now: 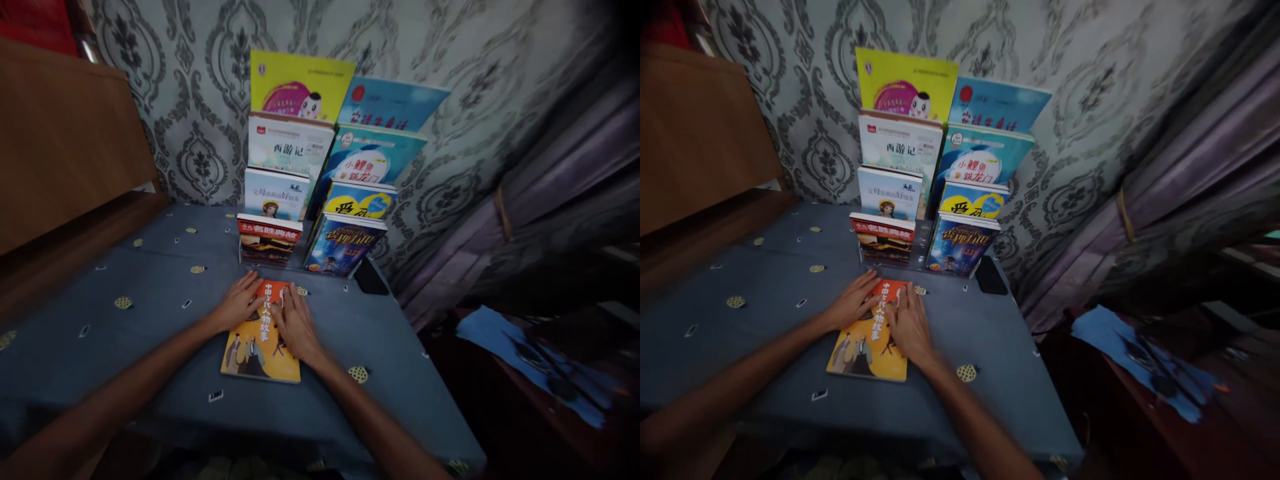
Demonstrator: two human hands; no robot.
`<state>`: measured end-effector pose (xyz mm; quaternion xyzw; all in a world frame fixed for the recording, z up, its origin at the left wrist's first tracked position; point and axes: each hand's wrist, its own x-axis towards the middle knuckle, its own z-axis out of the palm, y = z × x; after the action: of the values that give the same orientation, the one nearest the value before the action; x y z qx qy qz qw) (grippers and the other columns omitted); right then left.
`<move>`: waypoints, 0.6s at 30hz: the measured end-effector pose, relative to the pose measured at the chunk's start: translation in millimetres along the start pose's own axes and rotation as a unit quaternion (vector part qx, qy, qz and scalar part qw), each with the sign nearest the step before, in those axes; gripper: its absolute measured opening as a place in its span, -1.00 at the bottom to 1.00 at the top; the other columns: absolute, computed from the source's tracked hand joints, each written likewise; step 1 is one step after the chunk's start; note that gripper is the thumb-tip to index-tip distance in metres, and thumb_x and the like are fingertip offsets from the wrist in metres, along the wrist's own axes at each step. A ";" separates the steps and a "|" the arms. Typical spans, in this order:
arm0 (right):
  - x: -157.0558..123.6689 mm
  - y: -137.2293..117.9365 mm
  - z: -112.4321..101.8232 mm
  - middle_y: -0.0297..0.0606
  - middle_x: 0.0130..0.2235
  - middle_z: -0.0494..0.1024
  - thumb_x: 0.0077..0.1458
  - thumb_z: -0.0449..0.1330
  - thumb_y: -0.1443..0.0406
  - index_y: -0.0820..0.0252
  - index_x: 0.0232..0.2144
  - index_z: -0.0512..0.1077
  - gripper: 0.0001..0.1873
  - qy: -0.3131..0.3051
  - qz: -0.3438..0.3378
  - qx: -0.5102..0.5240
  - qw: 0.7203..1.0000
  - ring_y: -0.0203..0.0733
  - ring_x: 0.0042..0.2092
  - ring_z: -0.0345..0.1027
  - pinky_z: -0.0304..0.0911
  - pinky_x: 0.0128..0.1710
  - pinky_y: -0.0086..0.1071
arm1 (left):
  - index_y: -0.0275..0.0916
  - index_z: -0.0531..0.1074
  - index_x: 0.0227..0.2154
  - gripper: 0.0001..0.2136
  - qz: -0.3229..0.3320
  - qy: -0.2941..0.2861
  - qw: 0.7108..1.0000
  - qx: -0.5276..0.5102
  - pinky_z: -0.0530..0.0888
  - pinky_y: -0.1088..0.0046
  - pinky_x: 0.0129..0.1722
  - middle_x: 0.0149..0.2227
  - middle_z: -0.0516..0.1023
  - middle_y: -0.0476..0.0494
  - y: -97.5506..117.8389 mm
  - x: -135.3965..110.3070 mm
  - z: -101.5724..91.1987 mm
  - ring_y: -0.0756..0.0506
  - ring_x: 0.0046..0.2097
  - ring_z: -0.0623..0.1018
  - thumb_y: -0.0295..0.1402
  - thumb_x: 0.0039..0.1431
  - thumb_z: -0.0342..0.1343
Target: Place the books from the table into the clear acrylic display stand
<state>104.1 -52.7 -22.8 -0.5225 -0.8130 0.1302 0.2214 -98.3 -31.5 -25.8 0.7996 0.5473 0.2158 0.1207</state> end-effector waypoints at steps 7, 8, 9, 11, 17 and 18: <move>-13.9 1.3 -5.7 0.10 0.40 0.14 0.34 -0.02 0.10 0.37 0.35 0.16 -0.34 0.011 0.009 -0.007 1.000 0.10 0.42 0.00 0.05 0.36 0.07 | -0.30 0.27 0.29 -0.44 -0.009 0.021 1.000 -0.014 0.13 0.09 0.39 0.40 0.16 -0.37 -7.6 -10.1 3.3 -0.23 0.44 0.11 -0.07 0.36 -0.08; -17.0 1.6 -5.1 0.08 0.39 0.15 0.34 -0.02 0.12 0.37 0.35 0.15 -0.34 0.012 0.008 -0.011 1.000 0.09 0.42 0.00 0.05 0.36 0.09 | -0.30 0.27 0.29 -0.44 -0.014 0.025 1.000 -0.008 0.14 0.09 0.39 0.40 0.16 -0.37 -7.9 -13.0 4.5 -0.23 0.44 0.11 -0.07 0.35 -0.07; -19.8 1.9 -4.7 0.08 0.39 0.17 0.34 -0.03 0.14 0.37 0.36 0.14 -0.35 0.011 0.009 -0.014 1.000 0.08 0.42 0.00 0.04 0.36 0.10 | -0.31 0.26 0.29 -0.43 -0.021 0.028 0.999 0.000 0.14 0.08 0.38 0.40 0.15 -0.39 -7.9 -15.9 5.8 -0.25 0.44 0.11 -0.07 0.35 -0.07; -23.6 2.0 -4.1 0.09 0.37 0.19 0.33 -0.05 0.16 0.41 0.35 0.15 -0.35 0.009 0.015 -0.018 1.000 0.08 0.42 0.01 0.03 0.37 0.09 | -0.35 0.26 0.29 -0.42 -0.041 0.039 0.998 0.020 0.15 0.04 0.37 0.40 0.15 -0.43 -7.4 -20.7 8.7 -0.28 0.43 0.12 -0.08 0.36 -0.09; -25.7 4.3 -3.0 0.04 0.34 0.29 0.34 -0.08 0.16 0.34 0.33 0.20 -0.39 0.024 0.018 -0.016 0.999 0.13 0.41 0.03 0.04 0.36 0.13 | -0.28 0.25 0.28 -0.45 -0.082 0.067 0.994 0.037 0.20 -0.02 0.33 0.32 0.31 -0.40 -7.8 -24.2 11.9 -0.32 0.39 0.24 -0.10 0.34 -0.08; -25.8 4.8 -2.5 0.05 0.33 0.30 0.34 -0.08 0.16 0.34 0.33 0.21 -0.39 0.027 0.020 -0.015 0.999 0.14 0.41 0.03 0.04 0.35 0.14 | -0.27 0.25 0.28 -0.46 -0.079 0.068 0.994 0.030 0.20 -0.01 0.33 0.31 0.34 -0.39 -7.8 -24.2 10.5 -0.32 0.38 0.26 -0.11 0.33 -0.07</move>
<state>118.3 -74.1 -28.5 -0.5455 -0.7979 0.1079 0.2328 -107.2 -50.6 -43.6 0.7407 0.6218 0.2429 0.0760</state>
